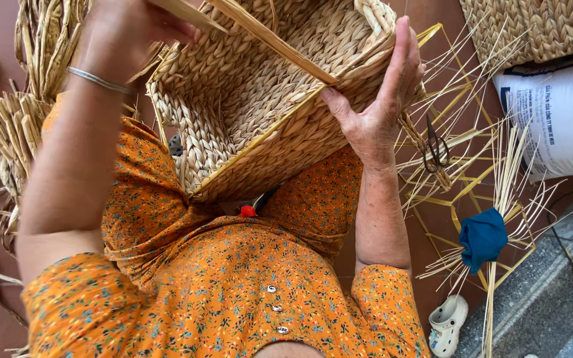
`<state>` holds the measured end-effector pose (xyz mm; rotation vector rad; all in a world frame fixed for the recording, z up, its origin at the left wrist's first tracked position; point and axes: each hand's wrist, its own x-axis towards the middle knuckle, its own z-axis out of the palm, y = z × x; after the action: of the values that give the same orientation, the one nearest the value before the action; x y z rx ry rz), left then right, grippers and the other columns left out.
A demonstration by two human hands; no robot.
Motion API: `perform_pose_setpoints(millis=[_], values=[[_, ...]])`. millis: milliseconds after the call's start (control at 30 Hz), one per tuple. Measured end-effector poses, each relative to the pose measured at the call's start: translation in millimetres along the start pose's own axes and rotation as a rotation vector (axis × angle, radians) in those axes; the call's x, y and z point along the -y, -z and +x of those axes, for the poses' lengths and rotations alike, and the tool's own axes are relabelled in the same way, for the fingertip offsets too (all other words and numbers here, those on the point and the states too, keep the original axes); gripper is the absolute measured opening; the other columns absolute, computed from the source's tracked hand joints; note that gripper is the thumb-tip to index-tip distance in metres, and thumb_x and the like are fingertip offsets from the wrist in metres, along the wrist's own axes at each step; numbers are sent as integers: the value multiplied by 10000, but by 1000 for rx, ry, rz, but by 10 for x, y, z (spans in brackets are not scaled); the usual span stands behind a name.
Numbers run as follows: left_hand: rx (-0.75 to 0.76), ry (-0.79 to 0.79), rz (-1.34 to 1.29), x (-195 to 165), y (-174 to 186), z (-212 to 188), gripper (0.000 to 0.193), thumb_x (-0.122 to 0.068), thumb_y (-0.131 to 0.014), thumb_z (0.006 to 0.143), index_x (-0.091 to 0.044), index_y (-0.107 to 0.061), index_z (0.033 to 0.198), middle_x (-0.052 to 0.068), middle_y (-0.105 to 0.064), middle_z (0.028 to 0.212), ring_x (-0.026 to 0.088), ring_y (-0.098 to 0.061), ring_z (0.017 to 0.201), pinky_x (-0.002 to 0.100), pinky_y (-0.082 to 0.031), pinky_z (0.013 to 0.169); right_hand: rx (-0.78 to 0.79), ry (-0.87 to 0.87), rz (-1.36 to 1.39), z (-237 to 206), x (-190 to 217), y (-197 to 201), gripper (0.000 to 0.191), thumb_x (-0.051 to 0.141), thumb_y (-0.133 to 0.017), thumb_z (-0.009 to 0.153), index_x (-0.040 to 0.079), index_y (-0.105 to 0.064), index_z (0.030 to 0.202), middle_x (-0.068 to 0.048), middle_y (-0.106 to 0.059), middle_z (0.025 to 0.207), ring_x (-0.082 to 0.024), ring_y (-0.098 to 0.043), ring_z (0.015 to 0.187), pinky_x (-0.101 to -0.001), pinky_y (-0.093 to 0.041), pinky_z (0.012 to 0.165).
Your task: The person sits on the floor with a woven water hyacinth basket on their lap and weaves flat bamboo strips around the basket's rim, tucking and tightening the strips by hand to bind the edge. They work the strips around the corners and along the sides, pulling each one taut as they go.
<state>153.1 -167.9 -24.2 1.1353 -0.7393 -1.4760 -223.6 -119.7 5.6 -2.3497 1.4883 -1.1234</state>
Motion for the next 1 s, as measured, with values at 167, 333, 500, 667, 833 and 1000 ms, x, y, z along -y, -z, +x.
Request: perform_pose_setpoints(millis=[167,333,500,667,833,1000], values=[[463,96,-174,479,-767,-160,189,-247,-665,1027,-68,-608,1044,112,-731,949,204,-745,764,354,-661,703,-20,-10,-51,23,51,-21,1140,364,-948,854,248,-141,1650,-86,-289,1662,-239,-297,1548,-461,-208,1348],[673,1,-152,451,-1079,-156,299,7,-845,901,-57,-597,1054,63,-694,917,154,-714,809,308,-634,744,-13,3,-45,51,102,9,1123,310,-933,859,242,-144,1655,-82,-293,1669,-247,-305,1560,-465,-216,1347],[727,125,-81,286,-1150,-50,267,-5,-835,859,-63,-599,969,63,-730,882,160,-745,787,307,-667,718,0,13,-28,44,105,21,1126,289,-931,872,241,-127,1659,-84,-283,1676,-256,-296,1571,-449,-221,1326],[801,192,40,281,-1187,102,304,-14,-853,846,-64,-558,899,77,-696,778,183,-735,690,321,-652,621,16,-3,-54,25,119,37,1126,309,-938,872,236,-134,1655,-93,-293,1663,-259,-310,1557,-458,-229,1345],[810,176,6,356,-1204,101,300,-29,-858,836,-70,-562,871,53,-685,764,157,-727,674,320,-658,624,-3,3,-31,48,125,18,1122,301,-915,851,248,-134,1655,-82,-295,1661,-256,-305,1559,-457,-233,1351],[752,200,-81,492,-1198,76,310,-25,-864,842,-68,-558,872,49,-670,762,151,-716,666,324,-657,622,9,12,-46,38,124,31,1133,309,-922,860,250,-118,1656,-77,-273,1680,-244,-290,1572,-453,-211,1354]])
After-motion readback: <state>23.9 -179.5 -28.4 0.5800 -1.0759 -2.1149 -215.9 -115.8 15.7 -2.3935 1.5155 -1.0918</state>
